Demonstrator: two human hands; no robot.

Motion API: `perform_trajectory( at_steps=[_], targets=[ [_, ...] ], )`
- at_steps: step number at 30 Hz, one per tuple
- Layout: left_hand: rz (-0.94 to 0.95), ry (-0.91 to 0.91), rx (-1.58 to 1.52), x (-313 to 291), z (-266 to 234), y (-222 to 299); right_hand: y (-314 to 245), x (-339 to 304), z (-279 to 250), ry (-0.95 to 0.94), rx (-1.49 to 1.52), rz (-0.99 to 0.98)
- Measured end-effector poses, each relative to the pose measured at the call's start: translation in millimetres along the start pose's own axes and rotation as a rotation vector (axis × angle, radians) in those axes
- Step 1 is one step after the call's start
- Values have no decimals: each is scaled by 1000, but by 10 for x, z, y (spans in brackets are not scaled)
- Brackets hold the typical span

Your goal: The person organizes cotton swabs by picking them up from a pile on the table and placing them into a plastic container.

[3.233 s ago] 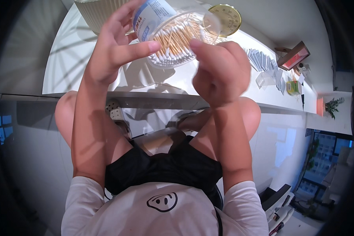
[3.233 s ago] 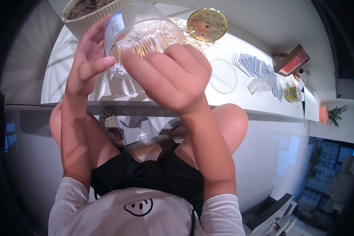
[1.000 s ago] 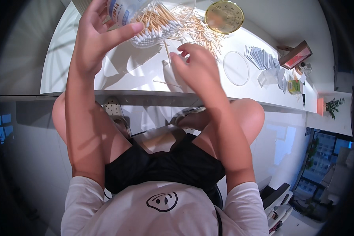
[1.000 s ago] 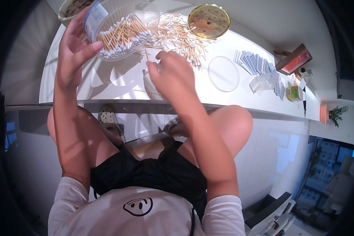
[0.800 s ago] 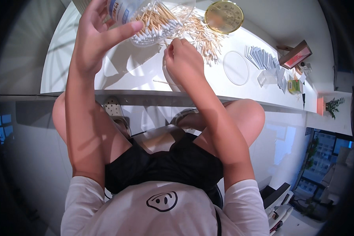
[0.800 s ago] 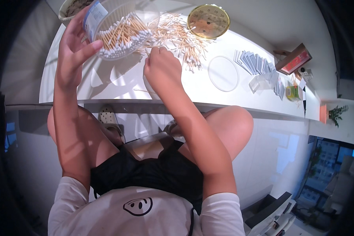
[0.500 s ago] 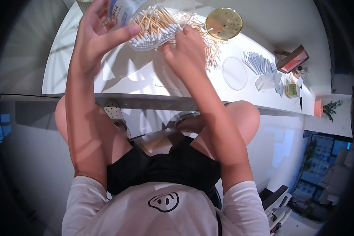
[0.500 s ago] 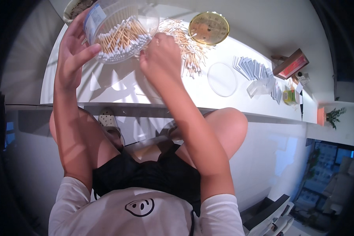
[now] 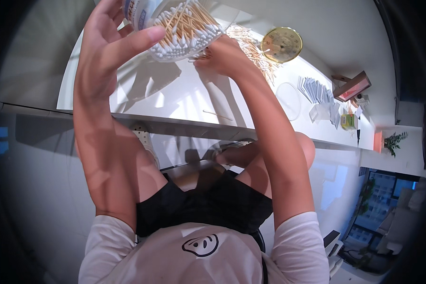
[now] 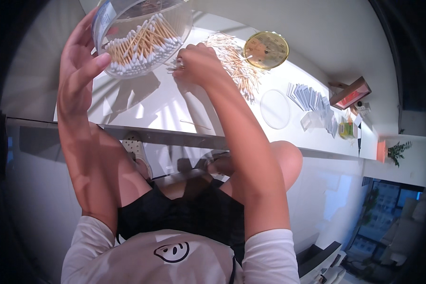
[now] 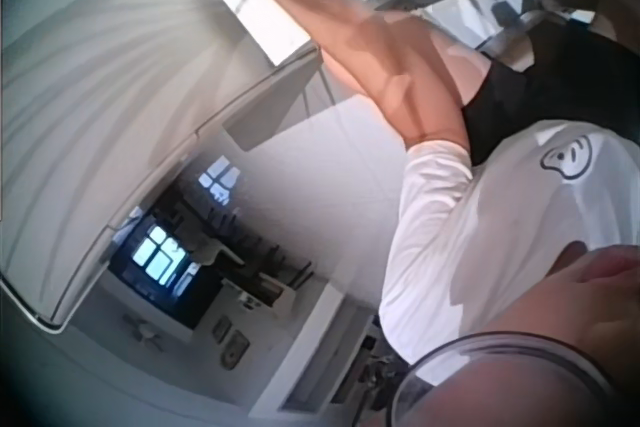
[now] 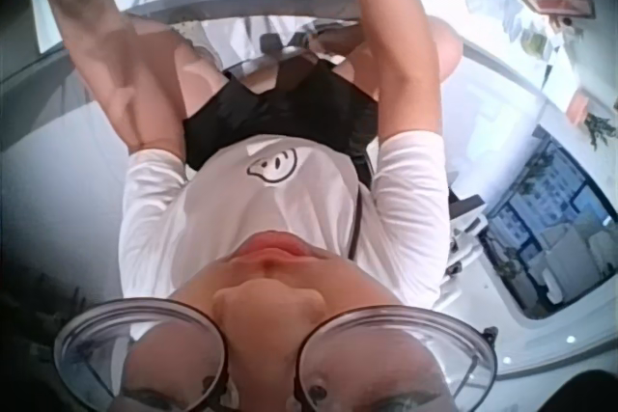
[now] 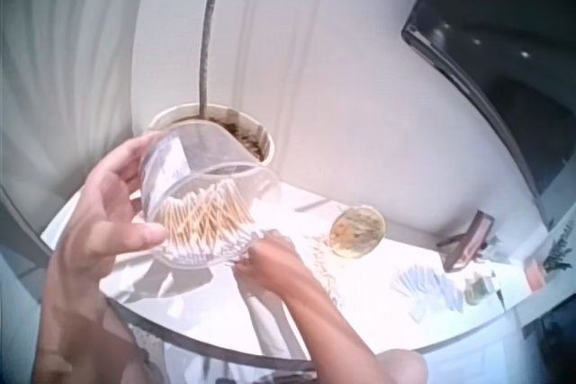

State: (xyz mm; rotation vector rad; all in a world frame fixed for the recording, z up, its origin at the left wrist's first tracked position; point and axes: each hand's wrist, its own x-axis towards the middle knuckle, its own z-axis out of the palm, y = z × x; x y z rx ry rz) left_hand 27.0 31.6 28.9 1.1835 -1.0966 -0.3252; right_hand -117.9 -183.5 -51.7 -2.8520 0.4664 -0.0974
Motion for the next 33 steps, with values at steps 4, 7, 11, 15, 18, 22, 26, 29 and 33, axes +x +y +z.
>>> perform_trajectory(
  at_steps=[4,7,11,15,18,22,26,29,33],
  targets=[
    [-181,70,-311,-12,170,272,67,-67,108,76,-64,-85],
    [-199,61,-334,2,161,287,23,-116,200,189,-153,-126],
    [-105,-17,-98,-21,144,-1,-33,-229,266,329,-176,-120],
    [-156,-13,-109,-32,153,-15,-28,-194,276,520,-41,-170],
    [-153,-24,-134,-35,175,-23,169,-175,320,528,-119,-165],
    [-128,-14,-142,-33,176,-43,137,-131,294,698,480,96],
    [-119,-20,-135,-37,160,-36,-4,-160,34,948,769,186],
    [-119,-24,-141,-36,166,-40,-2,-197,-96,1008,953,139],
    [-120,-36,-137,-42,161,-57,106,-229,-230,1020,1091,123]
  ],
)
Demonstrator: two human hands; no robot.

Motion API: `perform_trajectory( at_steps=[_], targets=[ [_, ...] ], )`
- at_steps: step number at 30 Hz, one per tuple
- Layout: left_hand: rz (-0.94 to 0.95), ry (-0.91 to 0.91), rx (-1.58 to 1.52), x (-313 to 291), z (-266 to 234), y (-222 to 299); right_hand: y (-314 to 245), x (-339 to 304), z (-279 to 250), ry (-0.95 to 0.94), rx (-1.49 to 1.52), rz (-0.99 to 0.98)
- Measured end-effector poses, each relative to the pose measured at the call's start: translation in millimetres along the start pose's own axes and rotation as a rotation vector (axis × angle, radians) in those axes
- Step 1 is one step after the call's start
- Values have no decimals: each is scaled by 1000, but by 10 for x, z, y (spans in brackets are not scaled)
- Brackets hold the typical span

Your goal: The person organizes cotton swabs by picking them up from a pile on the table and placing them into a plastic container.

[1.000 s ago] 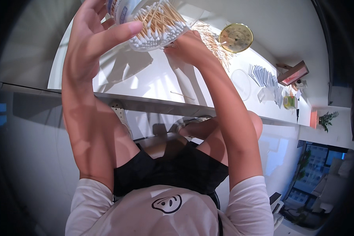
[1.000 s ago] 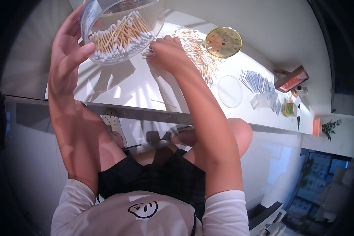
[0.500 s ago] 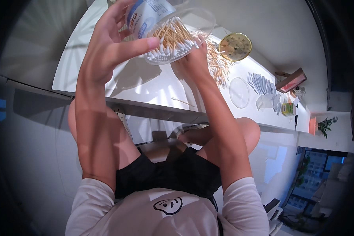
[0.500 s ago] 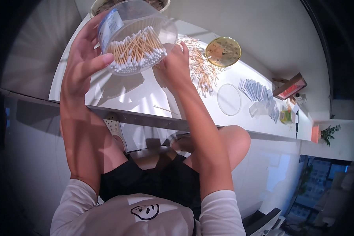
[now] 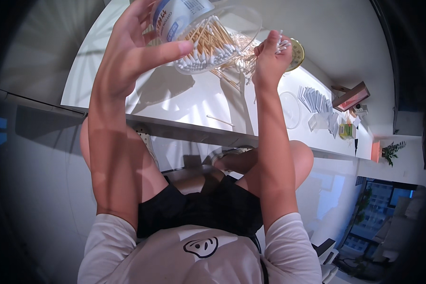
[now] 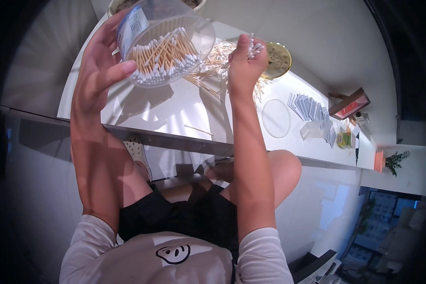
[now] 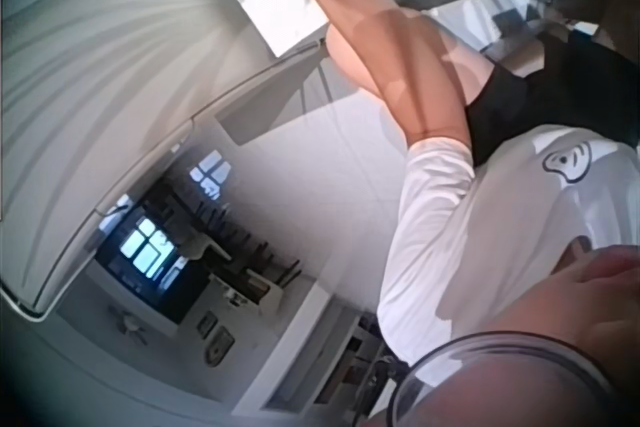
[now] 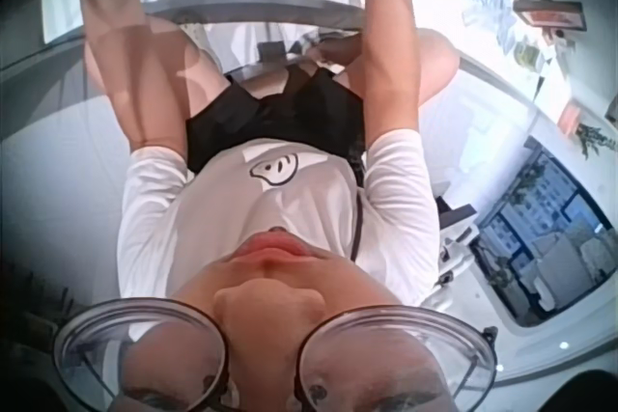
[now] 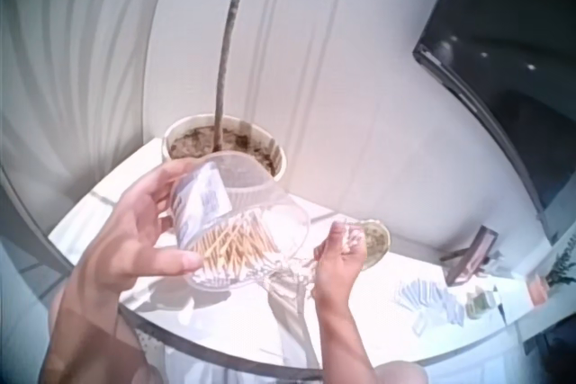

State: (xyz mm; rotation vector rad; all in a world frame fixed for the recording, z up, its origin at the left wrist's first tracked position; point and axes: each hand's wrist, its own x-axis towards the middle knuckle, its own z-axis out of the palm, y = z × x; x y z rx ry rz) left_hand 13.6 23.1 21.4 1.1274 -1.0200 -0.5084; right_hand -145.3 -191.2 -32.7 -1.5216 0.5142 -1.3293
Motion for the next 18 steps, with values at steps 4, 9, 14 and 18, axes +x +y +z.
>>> perform_trajectory(
  at_steps=[4,9,14,18],
  targets=[
    [0,-1,16,0,-10,-24,-50,27,-81,69,108,73],
    [-105,8,-180,34,96,264,-69,-5,-158,93,39,124],
    [-117,6,-243,36,110,290,-109,-41,-217,142,11,223],
    [-113,2,-254,36,118,275,-90,-34,-223,158,134,166]
  ],
)
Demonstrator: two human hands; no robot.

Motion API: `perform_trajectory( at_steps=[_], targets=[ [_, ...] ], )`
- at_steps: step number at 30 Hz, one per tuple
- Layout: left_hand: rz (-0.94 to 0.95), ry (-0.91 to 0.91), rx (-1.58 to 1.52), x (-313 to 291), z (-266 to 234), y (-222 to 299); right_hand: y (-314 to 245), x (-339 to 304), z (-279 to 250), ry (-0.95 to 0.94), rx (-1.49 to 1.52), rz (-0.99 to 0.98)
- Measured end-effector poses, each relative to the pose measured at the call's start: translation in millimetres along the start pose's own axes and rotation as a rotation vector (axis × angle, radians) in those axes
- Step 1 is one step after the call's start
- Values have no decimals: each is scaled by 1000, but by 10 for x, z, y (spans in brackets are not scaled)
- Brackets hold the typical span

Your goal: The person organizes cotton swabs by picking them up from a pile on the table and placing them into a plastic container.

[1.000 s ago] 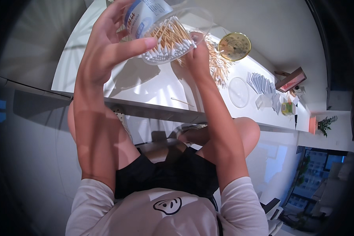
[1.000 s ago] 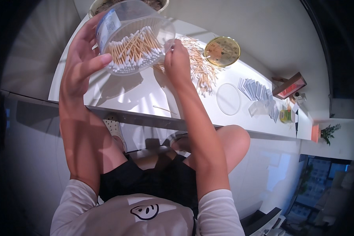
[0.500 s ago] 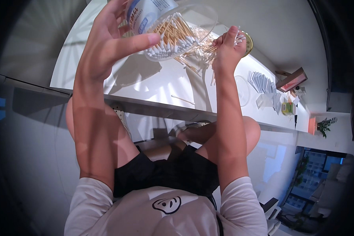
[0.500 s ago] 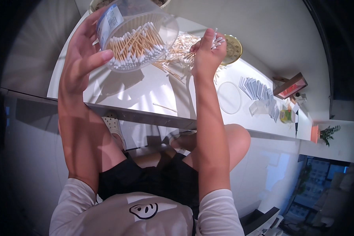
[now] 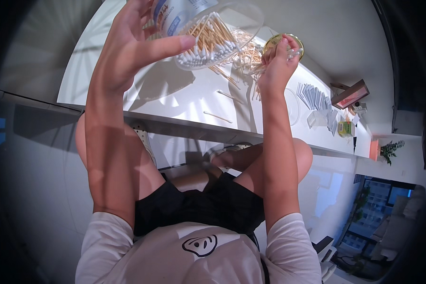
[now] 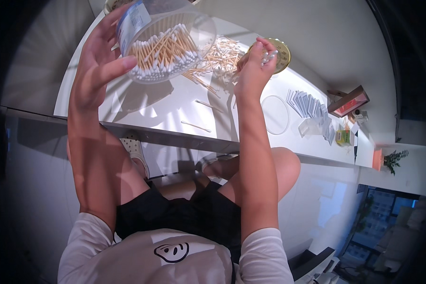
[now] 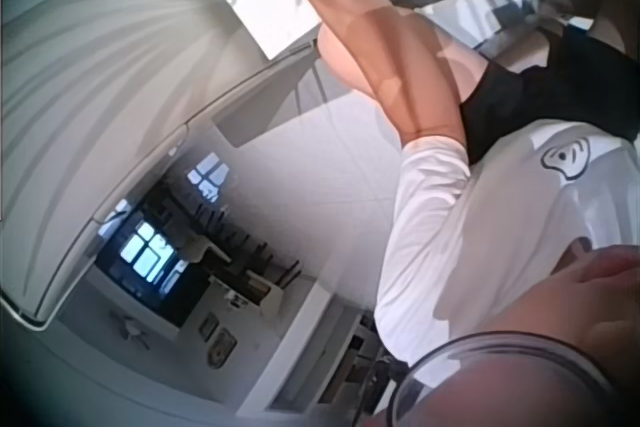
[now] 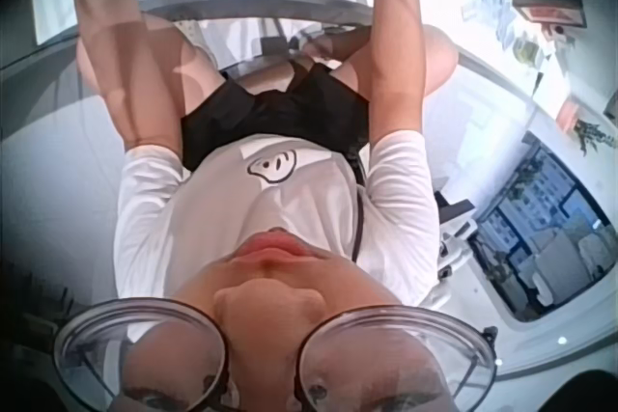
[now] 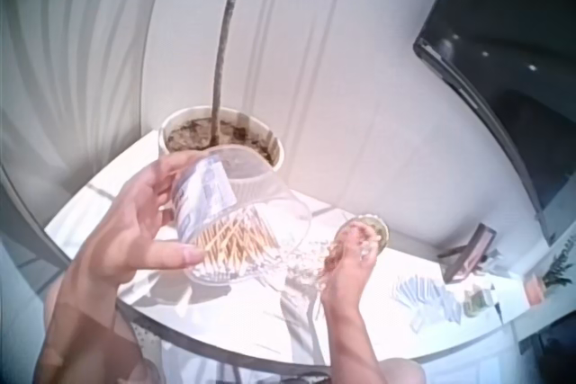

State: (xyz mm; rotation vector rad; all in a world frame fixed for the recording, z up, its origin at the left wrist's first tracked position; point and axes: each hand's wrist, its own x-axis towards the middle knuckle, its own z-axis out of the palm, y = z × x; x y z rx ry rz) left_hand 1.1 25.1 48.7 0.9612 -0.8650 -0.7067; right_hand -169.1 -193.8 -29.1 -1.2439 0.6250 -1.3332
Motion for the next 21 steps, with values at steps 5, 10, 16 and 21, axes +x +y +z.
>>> perform_trajectory(
  at_steps=[5,10,16,21],
  targets=[
    [-13,19,-6,-16,-28,-26,-156,-212,184,-101,75,-37],
    [112,-80,182,-60,-60,-78,213,-671,249,-257,-247,-166],
    [-23,9,57,-23,22,43,448,-813,168,-283,-302,-26],
    [180,1,305,-50,19,-99,434,-799,149,-303,-262,64]
  ],
)
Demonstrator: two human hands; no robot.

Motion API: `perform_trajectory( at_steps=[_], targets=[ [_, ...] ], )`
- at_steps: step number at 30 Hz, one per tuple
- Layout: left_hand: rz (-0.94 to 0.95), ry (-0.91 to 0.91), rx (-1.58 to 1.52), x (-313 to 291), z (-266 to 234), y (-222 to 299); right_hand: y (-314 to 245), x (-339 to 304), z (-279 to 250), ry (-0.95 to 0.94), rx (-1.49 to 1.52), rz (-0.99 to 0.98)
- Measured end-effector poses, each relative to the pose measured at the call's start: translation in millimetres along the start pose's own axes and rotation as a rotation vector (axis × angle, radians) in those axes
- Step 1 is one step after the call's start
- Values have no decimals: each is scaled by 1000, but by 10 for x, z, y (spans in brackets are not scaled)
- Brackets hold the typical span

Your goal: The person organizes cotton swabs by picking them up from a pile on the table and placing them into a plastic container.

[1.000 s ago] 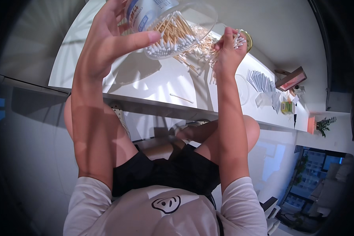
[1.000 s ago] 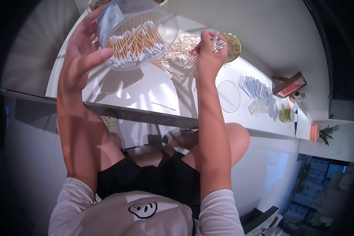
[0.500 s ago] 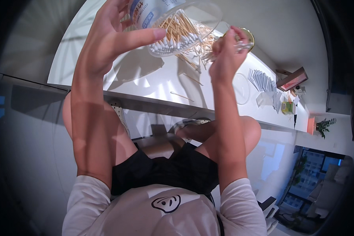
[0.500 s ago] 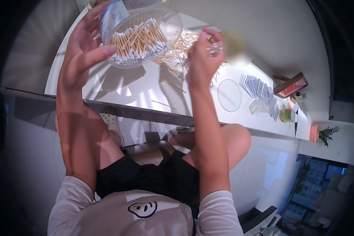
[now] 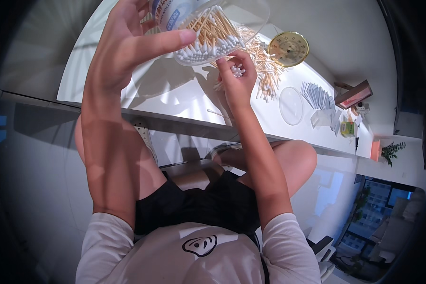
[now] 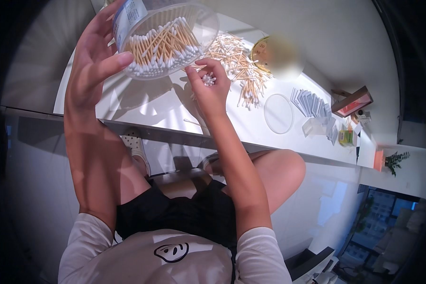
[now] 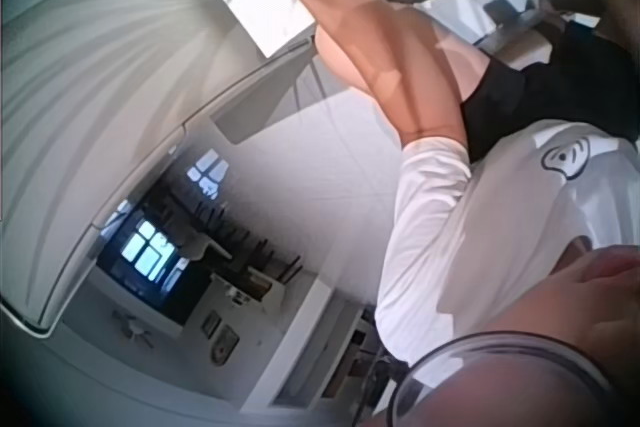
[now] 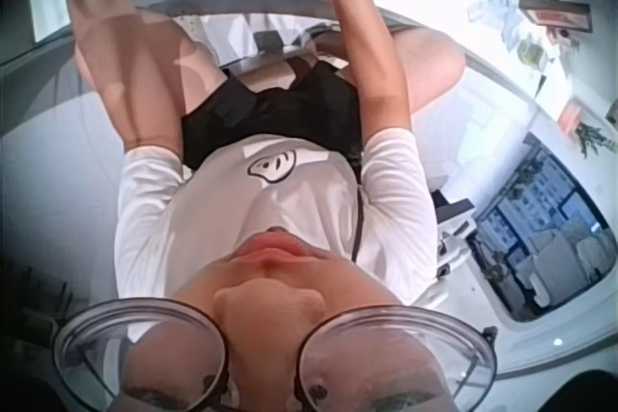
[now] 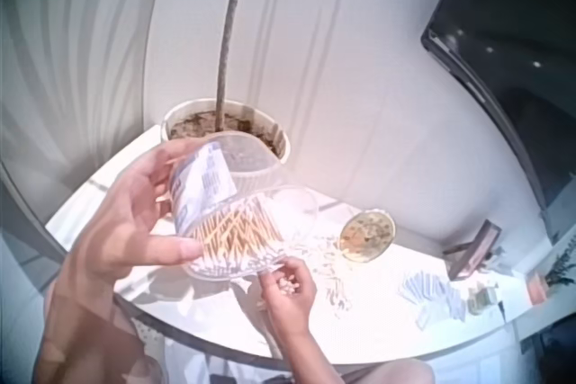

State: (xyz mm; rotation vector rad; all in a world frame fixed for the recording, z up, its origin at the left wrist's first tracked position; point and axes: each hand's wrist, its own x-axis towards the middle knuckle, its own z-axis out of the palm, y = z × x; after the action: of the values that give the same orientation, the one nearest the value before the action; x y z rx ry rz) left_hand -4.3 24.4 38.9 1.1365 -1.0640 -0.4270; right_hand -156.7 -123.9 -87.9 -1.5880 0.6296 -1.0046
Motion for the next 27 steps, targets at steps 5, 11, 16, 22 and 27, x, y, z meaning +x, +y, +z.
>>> perform_trajectory(
  at_steps=[5,11,16,22,27],
  targets=[
    [9,10,15,3,-5,-29,-46,21,-40,-79,-117,-110],
    [-93,5,-89,5,-5,22,-77,37,-122,-226,-201,94],
    [-194,9,-229,47,-54,105,-156,46,-167,-263,-303,171],
    [-188,-1,-242,40,-21,97,-199,90,-254,-250,-566,-112],
    [20,-4,32,-5,32,-7,-210,97,-299,-244,-635,-128]
  ],
)
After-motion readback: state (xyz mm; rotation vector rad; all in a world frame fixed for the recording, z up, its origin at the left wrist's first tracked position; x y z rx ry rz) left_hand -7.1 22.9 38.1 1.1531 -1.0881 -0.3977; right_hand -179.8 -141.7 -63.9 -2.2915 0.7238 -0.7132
